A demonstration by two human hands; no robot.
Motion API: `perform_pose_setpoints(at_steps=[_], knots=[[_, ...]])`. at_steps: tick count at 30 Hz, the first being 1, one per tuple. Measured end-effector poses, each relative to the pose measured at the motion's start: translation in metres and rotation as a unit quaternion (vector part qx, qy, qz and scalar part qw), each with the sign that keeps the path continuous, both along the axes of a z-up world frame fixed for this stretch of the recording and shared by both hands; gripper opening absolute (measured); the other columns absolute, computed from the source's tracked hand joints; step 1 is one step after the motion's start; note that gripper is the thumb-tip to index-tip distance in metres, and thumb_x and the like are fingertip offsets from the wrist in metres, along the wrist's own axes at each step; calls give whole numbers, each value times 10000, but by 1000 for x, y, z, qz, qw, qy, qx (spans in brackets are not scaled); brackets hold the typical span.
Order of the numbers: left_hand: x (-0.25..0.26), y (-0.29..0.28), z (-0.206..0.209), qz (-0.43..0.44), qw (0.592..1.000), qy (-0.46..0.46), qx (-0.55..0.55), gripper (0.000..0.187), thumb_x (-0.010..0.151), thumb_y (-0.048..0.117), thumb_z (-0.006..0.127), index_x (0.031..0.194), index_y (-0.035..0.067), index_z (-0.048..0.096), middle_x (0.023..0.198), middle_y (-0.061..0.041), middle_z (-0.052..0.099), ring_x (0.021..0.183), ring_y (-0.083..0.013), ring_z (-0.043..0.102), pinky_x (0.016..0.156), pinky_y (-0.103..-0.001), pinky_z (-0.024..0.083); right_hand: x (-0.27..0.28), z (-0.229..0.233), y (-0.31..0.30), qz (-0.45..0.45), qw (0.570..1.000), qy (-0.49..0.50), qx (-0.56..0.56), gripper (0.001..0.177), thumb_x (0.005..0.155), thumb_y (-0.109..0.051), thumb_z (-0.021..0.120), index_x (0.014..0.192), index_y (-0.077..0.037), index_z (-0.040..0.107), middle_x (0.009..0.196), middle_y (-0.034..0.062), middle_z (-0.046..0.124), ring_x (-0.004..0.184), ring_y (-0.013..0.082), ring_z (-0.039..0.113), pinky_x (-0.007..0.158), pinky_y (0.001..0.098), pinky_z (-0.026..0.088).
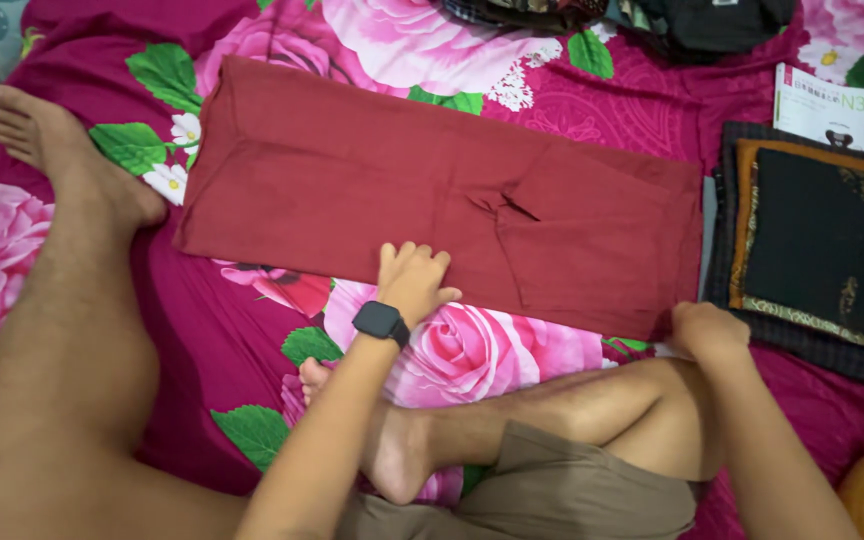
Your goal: Folding several shirts on a bed with a floral bedspread.
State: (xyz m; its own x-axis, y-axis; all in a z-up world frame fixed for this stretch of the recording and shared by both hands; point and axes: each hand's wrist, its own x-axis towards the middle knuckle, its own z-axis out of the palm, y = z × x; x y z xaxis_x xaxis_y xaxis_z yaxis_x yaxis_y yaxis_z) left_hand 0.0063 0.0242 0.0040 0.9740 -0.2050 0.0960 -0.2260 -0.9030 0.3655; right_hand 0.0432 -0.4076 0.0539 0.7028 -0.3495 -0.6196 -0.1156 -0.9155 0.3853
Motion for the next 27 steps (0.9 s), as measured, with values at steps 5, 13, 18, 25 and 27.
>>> perform_pose_setpoints(at_steps=[5, 13, 18, 25, 27], knots=[[10, 63, 22, 10, 999, 48, -1, 492, 629, 514, 876, 939, 179, 692, 967, -53, 676, 1006, -288, 594, 829, -519, 363, -19, 5, 23, 30, 990, -136, -31, 300, 924, -297, 675, 1173, -159, 772, 1224, 163, 753, 1157, 373, 715, 944, 491, 588], [-1, 202, 21, 95, 993, 63, 6, 593, 584, 562, 901, 967, 192, 638, 1027, -50, 638, 1088, -309, 565, 883, -552, 359, -39, 36, 167, 200, 937, -266, 107, 355, 1029, -436, 615, 1105, -105, 716, 1060, 188, 752, 1007, 390, 722, 871, 512, 581], [-15, 249, 25, 176, 980, 87, 15, 657, 549, 500, 928, 1036, 181, 624, 1099, -114, 608, 1104, -378, 539, 856, -574, 399, -33, 8, 235, 347, 812, -375, 283, 335, 932, -333, 677, 1146, -77, 714, 1294, 205, 659, 1172, 429, 602, 1008, 544, 497], [20, 158, 72, 162, 964, -114, 178, 220, 830, 224, 708, 1026, 132, 668, 1127, -141, 643, 1068, -340, 620, 871, -531, 477, 20, -14, 263, 391, 760, -410, 319, 628, 932, -465, 633, 1426, -82, 570, 1533, 243, 457, 1440, 463, 380, 1157, 743, 203], [43, 115, 79, 85, 978, -171, 89, 249, 797, 257, 697, 1003, 119, 673, 1144, -148, 647, 1114, -343, 602, 916, -517, 463, 47, -23, 252, 359, 767, -427, 317, 650, 973, -462, 601, 1477, -58, 533, 1574, 244, 426, 1477, 463, 349, 1171, 751, 184]])
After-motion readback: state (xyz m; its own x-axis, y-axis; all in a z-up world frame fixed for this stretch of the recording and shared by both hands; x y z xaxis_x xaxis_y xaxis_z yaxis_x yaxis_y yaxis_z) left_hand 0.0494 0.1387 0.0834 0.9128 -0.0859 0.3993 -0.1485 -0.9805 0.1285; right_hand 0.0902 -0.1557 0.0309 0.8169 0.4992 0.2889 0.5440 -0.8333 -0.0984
